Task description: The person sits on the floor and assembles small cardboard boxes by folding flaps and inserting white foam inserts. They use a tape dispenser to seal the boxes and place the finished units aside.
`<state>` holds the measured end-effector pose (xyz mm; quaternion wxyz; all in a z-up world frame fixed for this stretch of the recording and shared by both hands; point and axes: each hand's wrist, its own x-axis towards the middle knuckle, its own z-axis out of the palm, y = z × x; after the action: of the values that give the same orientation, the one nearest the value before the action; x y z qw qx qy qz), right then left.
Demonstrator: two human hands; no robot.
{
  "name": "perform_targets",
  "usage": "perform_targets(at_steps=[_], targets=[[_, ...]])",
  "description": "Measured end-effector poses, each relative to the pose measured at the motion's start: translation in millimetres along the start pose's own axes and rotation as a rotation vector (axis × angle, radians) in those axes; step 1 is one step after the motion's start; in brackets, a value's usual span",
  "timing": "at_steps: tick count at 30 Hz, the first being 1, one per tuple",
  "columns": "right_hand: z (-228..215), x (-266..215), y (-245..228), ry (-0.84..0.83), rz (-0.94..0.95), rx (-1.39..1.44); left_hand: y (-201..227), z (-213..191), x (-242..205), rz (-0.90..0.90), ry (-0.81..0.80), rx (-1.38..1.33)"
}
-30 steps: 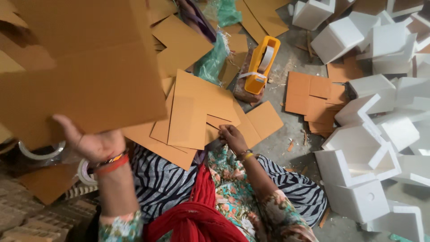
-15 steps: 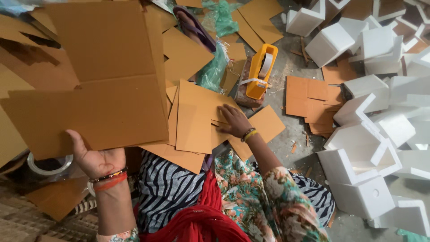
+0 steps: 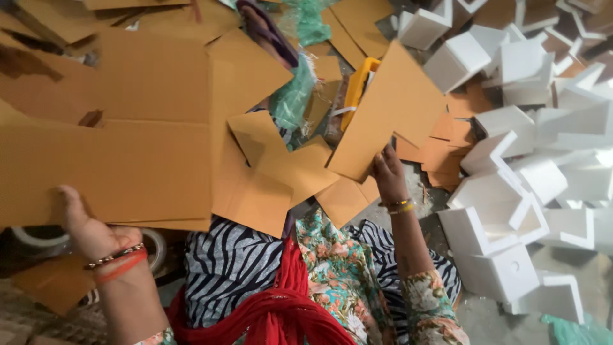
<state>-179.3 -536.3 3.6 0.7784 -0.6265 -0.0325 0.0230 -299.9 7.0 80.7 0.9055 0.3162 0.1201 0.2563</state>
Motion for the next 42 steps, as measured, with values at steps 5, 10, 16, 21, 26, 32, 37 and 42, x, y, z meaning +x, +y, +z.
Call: perform_targets(at_steps=[5, 10, 16, 21, 26, 32, 37, 42], targets=[[-20.4, -44.5, 2.9, 0.068, 0.019, -0.099, -30.8, 26.6, -3.7, -0.006, -0.068, 0.261], [-41.4, -81.4, -19.3, 0.463, -0.346, -0.883, -70.2, 36.8, -3.9, -0.272, -0.107, 0.676], [-37.7, -42.9, -108.9, -0.325, -1.053, -0.832, -149.1, 95.5, -26.3, -0.858, -0.465, 0.983], [38.2, -71.1, -102.5, -0.269, -1.002, -1.133, -201.7, 122.0, -50.5, -1.054, -0.665, 0.542], [44.1, -82.3, -96.2, -0.476, -1.074, -1.169, -216.6, 99.0, -67.9, -0.952, -0.745, 0.669], [20.1, -52.6, -35.2, 0.109, -0.623, -1.283, -156.2, 22.0, -45.6, -0.690, -0.551, 0.203], [42.1, 8.4, 29.5, -0.003, -0.146, -0.823, -17.6, -7.0, 13.1, -0.145, -0.200, -0.253], [94.0, 88.8, 79.3, -0.368, -0.331, -0.995, 32.2, -1.0, 2.4, 0.030, -0.088, -0.238]])
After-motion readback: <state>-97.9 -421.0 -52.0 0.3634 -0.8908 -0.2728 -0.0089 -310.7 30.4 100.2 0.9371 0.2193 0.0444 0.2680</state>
